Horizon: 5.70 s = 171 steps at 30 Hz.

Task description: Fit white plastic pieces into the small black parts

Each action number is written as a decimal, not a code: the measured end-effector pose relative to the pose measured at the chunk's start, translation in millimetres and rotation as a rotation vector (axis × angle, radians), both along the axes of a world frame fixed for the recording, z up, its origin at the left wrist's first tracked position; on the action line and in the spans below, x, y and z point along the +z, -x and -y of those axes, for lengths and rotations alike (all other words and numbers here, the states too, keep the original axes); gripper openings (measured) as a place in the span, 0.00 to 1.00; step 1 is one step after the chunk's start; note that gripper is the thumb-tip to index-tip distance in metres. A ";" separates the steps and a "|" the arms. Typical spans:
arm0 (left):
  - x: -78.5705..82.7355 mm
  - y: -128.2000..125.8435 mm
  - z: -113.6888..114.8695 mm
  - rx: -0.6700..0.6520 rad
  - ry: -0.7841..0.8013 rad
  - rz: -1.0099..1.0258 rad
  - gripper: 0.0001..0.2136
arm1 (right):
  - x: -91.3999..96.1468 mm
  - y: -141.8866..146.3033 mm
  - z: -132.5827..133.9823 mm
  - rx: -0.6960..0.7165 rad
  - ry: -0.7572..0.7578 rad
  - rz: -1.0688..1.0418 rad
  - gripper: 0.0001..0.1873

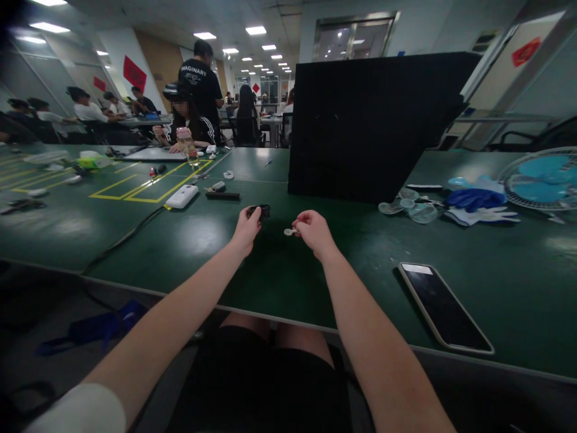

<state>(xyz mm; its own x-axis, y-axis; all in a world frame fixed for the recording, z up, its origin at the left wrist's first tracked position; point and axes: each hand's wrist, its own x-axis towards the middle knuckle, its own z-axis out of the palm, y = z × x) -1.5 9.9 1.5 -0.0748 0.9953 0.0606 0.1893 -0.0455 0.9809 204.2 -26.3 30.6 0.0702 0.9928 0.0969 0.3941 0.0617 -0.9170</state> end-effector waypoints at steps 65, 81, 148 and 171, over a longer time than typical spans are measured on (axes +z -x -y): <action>12.0 -14.2 34.8 -0.275 -0.181 -0.768 0.23 | -1.7 3.7 -4.2 -0.249 -0.132 0.133 0.16; 19.3 -12.5 37.6 -0.202 -0.156 -0.768 0.20 | 0.7 12.1 11.2 0.084 0.032 0.484 0.14; 14.5 -9.8 35.9 -0.237 -0.208 -0.676 0.21 | 5.9 16.0 15.7 -0.050 -0.080 0.532 0.23; 38.3 247.2 9.7 0.067 -0.364 -1.295 0.22 | 7.6 18.7 17.7 0.260 0.096 0.500 0.37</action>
